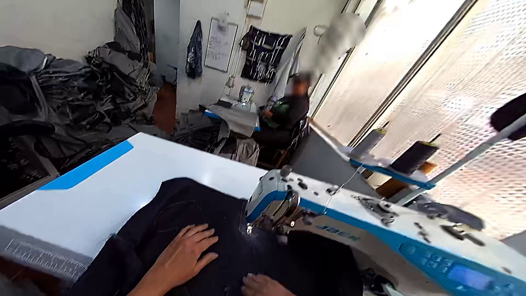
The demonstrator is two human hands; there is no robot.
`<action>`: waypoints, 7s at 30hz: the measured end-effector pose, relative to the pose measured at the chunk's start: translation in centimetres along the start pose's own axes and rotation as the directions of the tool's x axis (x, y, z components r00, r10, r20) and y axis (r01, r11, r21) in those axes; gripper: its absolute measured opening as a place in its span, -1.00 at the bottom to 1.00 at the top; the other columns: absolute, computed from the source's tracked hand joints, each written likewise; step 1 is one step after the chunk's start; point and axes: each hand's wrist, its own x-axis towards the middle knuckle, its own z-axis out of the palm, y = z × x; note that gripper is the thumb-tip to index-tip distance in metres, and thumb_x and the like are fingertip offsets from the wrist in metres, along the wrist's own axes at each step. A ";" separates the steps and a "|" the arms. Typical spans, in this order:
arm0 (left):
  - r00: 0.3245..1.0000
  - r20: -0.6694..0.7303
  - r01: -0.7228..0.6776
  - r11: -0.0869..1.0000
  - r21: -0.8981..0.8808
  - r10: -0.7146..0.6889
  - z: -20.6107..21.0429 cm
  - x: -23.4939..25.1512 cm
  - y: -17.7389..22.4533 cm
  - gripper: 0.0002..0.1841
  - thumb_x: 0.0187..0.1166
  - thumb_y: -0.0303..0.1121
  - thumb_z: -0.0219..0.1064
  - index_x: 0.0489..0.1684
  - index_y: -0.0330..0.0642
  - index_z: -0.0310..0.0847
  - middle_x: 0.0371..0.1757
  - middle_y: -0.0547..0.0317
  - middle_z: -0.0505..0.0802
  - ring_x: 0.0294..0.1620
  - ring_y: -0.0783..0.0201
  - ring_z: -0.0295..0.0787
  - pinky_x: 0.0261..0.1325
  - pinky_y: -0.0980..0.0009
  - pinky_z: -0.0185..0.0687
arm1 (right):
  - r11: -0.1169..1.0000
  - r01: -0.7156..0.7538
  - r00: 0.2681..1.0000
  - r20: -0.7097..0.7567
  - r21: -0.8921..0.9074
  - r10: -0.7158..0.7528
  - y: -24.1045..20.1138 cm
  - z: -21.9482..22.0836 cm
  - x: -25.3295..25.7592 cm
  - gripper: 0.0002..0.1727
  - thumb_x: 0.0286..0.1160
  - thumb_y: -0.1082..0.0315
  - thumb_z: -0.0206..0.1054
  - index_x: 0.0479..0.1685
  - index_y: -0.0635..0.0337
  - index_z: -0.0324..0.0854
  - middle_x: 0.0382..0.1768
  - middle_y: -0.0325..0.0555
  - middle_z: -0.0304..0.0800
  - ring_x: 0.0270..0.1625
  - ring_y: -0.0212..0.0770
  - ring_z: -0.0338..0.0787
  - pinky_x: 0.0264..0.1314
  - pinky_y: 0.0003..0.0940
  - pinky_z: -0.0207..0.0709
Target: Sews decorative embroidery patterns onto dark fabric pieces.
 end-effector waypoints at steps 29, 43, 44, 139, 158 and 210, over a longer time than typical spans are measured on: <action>0.864 -0.420 0.162 0.944 -0.287 -0.276 -0.9 -0.4 0.6 -0.53 0.76 -0.32 0.17 0.58 -0.36 0.40 0.35 -0.11 0.78 0.41 0.01 0.70 0.54 0.09 0.52 | 0.998 0.061 0.998 0.008 -0.014 -0.061 0.2 -0.3 -0.3 -0.73 0.60 0.39 0.19 -0.05 0.13 0.85 0.05 -0.07 0.96 0.29 -0.16 0.86 0.51 -0.35 0.56; 0.927 -0.278 0.227 0.967 -0.118 -0.251 -1.4 0.1 2.2 -0.70 0.69 -0.38 0.25 0.27 -0.26 0.72 0.24 -0.07 0.84 0.44 -0.05 0.68 0.52 -0.02 0.51 | 0.998 0.060 0.998 -0.014 -0.006 -0.061 0.3 -0.1 -0.3 -0.75 0.58 0.40 0.21 -0.05 0.10 0.85 0.06 -0.11 0.96 0.30 -0.18 0.86 0.52 -0.36 0.56; 0.965 -0.168 0.189 0.978 -0.084 -0.201 -1.3 0.5 3.4 -0.71 0.71 -0.34 0.22 0.25 -0.20 0.74 0.27 -0.02 0.84 0.51 -0.02 0.63 0.59 -0.03 0.45 | 0.998 0.057 0.998 -0.017 -0.004 -0.057 0.3 0.0 -0.3 -0.75 0.59 0.40 0.21 -0.06 0.10 0.85 0.06 -0.11 0.96 0.29 -0.19 0.86 0.52 -0.35 0.56; 0.916 0.374 -0.191 0.977 0.091 0.144 0.2 1.5 2.4 -0.32 0.82 0.15 -0.14 0.91 0.13 0.07 0.93 0.12 0.11 0.95 0.05 -0.19 0.82 -0.39 -0.50 | 0.999 -0.047 0.987 0.155 0.016 0.044 0.3 0.1 0.3 -0.40 0.78 -0.22 -0.06 0.46 -0.13 0.69 0.50 -0.23 0.71 0.59 -0.08 0.64 0.54 -0.02 0.52; 0.954 0.299 0.014 0.990 -0.141 0.029 -0.6 1.8 2.6 -0.49 0.88 -0.08 -0.01 0.73 0.00 0.41 0.79 0.21 0.45 0.89 0.15 0.11 0.90 -0.14 -0.35 | 0.993 0.018 0.973 0.225 0.121 -0.045 2.7 0.0 0.2 -0.33 0.75 -0.31 -0.07 0.52 -0.12 0.64 0.60 -0.20 0.61 0.72 -0.18 0.47 0.79 -0.03 0.27; 0.666 0.240 -0.652 0.708 -0.272 0.706 1.5 9.7 -4.7 -0.42 0.74 -0.03 0.10 0.68 -0.11 0.46 0.68 0.11 0.59 0.82 0.03 0.26 0.86 -0.15 -0.14 | 0.905 -0.384 0.878 0.231 -0.184 0.420 -5.8 1.9 2.5 -0.23 0.74 -0.31 -0.10 0.69 0.02 0.47 0.71 0.12 0.41 0.75 0.11 0.41 0.79 0.11 0.15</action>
